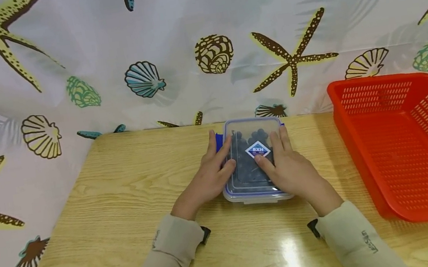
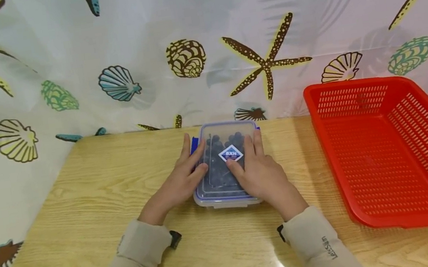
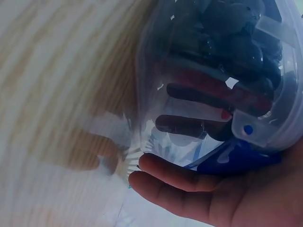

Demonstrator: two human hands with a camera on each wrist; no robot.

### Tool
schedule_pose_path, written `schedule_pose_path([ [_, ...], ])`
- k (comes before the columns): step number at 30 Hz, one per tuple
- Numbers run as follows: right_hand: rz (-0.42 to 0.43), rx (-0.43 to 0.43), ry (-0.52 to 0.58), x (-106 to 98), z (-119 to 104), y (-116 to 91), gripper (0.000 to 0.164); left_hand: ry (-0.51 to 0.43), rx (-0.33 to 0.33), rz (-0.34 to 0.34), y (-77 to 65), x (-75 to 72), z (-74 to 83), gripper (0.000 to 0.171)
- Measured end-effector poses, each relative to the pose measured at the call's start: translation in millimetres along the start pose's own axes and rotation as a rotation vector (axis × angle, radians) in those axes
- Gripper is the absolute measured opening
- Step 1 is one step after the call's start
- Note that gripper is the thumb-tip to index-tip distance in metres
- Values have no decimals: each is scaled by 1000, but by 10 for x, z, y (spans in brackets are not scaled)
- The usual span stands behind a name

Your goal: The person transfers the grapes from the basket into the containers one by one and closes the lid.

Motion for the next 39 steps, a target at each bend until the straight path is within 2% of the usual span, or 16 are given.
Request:
schedule_pose_path([
  [9, 2, 16, -3, -13, 18, -17, 88, -77, -35, 13, 7, 21, 45, 62],
  [18, 4, 17, 2, -16, 32, -2, 87, -81, -73, 4, 13, 45, 47, 60],
  [27, -3, 19, 17, -12, 27, -8, 87, -213, -76, 59, 23, 137, 91, 60],
  [34, -3, 5, 21, -9, 4, -4, 86, -229, -122, 72, 17, 139, 85, 55],
  [39, 0, -5, 29, -4, -17, 3, 85, -231, -137, 112, -4, 132, 105, 50],
])
Point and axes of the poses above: each hand's wrist, its own y-axis towards the middle knuckle, its own x-axis out of the palm, z = x × y, the point moved 7 cm from there along y, towards the middle knuckle, and after that the axes turned 14 degrees about z, right-handed, at the moved point
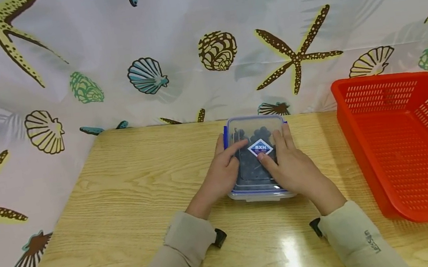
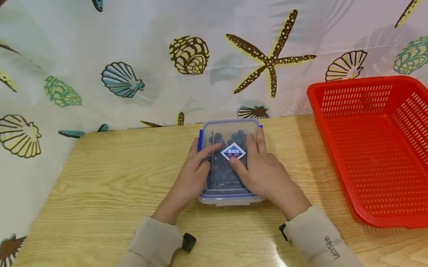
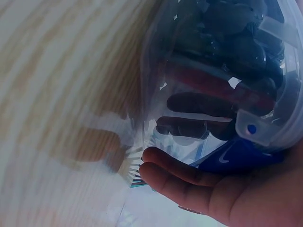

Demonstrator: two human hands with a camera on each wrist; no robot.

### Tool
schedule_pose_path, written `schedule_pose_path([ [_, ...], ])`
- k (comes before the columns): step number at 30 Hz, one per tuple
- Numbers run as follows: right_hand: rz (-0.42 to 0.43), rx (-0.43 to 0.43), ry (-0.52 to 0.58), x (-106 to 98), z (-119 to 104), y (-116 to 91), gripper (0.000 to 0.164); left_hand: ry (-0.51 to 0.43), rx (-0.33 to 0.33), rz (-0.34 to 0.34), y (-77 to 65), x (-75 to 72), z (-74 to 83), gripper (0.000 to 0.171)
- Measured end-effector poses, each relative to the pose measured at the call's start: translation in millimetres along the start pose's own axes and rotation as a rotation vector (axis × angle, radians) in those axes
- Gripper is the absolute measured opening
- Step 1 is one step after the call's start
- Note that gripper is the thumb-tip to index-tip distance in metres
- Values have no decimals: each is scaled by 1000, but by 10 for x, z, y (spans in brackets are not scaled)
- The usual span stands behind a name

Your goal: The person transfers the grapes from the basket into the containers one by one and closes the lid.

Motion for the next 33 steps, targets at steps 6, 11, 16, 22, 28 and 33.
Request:
schedule_pose_path([
  [6, -1, -5, 11, 10, -5, 0, 85, 0, -11, 34, -31, -10, 15, 48],
  [11, 11, -4, 35, 18, 11, 16, 85, -8, -23, 40, -48, -13, 8, 46],
  [16, 14, -4, 80, 17, 40, 16, 86, 16, -27, 55, -67, -23, 2, 47],
  [22, 4, -11, 117, -14, 64, -13, 87, 35, -25, 69, -83, -52, 16, 51],
  [28, 16, -18, 107, -82, 52, -39, 84, 33, 19, 55, -95, -79, 103, 53],
  [33, 42, -31, 46, -169, -2, -75, 82, 88, 108, 38, -115, -131, 223, 53],
])
Point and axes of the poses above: each hand's wrist, its own y-axis towards the middle knuckle, its own x-axis out of the palm, z = x × y, the point moved 7 cm from there along y, towards the middle knuckle, and after that the axes turned 14 degrees about z, right-handed, at the moved point
